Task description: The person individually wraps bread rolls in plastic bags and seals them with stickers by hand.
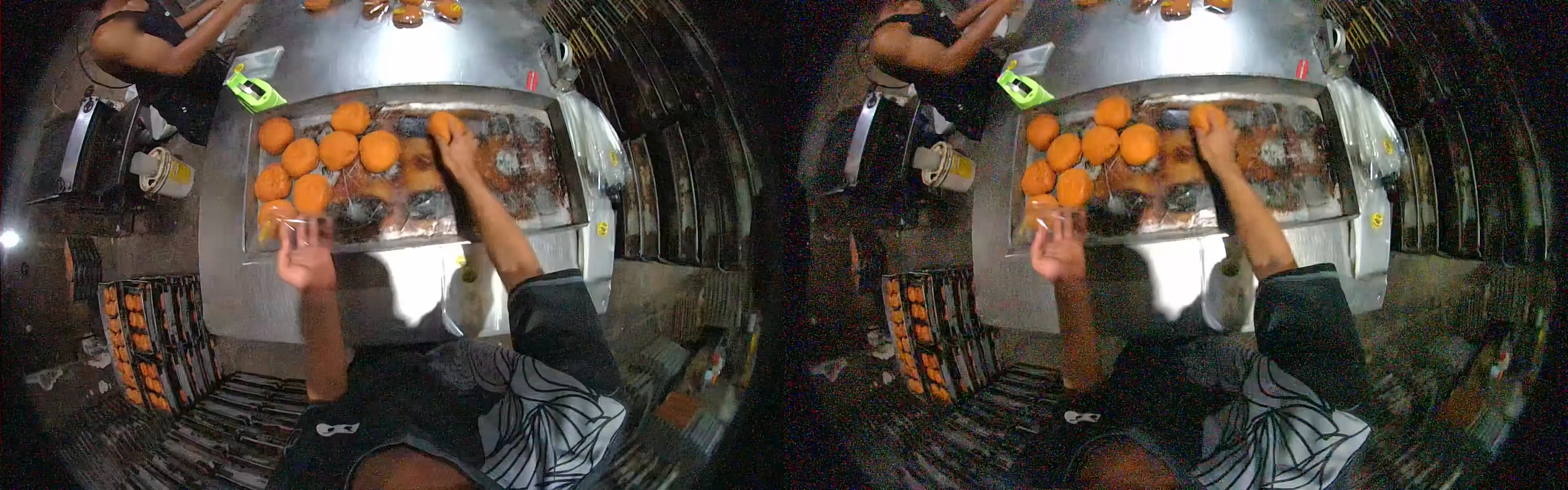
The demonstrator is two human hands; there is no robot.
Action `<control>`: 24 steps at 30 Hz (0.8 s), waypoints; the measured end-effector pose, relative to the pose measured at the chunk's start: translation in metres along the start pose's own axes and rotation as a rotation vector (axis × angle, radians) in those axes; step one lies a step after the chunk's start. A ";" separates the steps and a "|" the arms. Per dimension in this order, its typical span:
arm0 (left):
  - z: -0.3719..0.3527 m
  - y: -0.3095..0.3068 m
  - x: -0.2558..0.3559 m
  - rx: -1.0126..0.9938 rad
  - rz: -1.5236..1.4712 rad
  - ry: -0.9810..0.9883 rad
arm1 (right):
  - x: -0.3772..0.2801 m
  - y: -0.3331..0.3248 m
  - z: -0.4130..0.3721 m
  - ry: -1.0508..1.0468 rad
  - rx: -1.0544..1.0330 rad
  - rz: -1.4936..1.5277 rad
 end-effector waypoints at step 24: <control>-0.186 0.011 -0.182 -1.104 1.265 -0.191 | -0.056 -0.175 -0.125 -0.074 0.147 0.562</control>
Point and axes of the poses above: each hand's wrist, its own z-axis towards the middle knuckle, its own y-axis out of the palm, x = y × z, the point moved 6 cm from there along z, towards the middle knuckle, and after that the axes turned 4 degrees about -x, right-handed, at the moved point
